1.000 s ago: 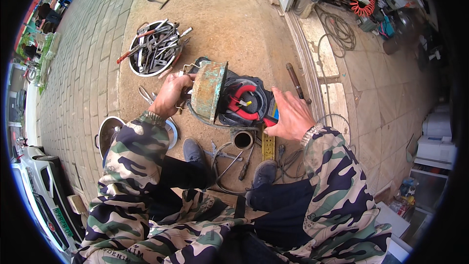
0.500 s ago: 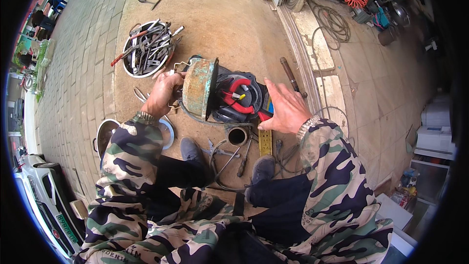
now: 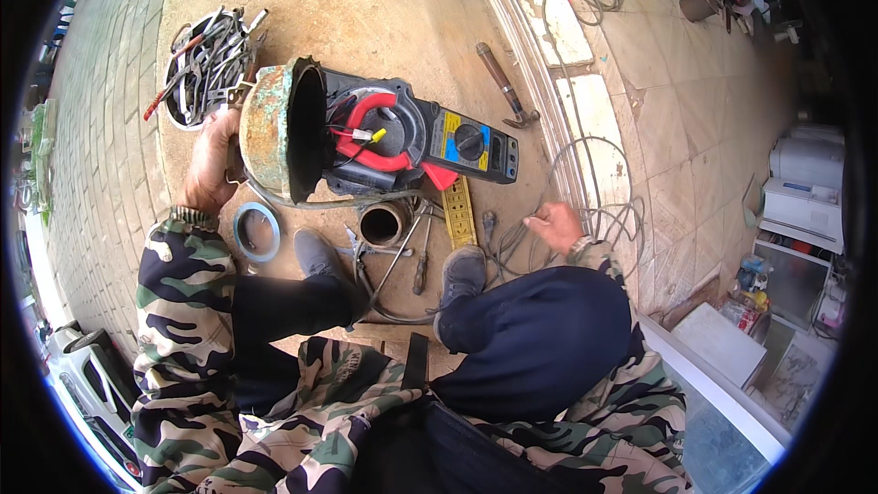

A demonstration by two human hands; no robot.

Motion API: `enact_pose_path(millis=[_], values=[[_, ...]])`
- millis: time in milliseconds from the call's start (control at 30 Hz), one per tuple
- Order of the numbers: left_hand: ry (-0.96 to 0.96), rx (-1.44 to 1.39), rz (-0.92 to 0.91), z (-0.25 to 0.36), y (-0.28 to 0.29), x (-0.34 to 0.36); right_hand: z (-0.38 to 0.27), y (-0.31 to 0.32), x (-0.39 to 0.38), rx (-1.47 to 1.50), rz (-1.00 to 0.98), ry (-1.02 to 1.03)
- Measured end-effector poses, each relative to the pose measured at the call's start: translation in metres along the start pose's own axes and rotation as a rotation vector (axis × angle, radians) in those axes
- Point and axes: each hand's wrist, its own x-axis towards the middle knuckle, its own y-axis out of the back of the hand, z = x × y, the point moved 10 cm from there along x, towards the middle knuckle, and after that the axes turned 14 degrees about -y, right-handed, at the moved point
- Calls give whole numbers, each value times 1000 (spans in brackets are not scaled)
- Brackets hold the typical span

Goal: The person sits on the ground and uses a clamp multimeter to test a cylindrical electrical component. They repeatedly clamp the meter onto the component, observe the display, and adjust the component's position.

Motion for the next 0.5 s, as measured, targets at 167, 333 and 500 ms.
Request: enact_pose_path(millis=[167, 333, 500], values=[[34, -31, 23, -18, 21, 7, -9, -106, -5, 2, 136, -107], [0, -61, 63, -23, 30, 7, -19, -123, 3, -53, 122, -123], [-1, -53, 22, -21, 25, 9, -9, -124, -3, -29, 200, -107]])
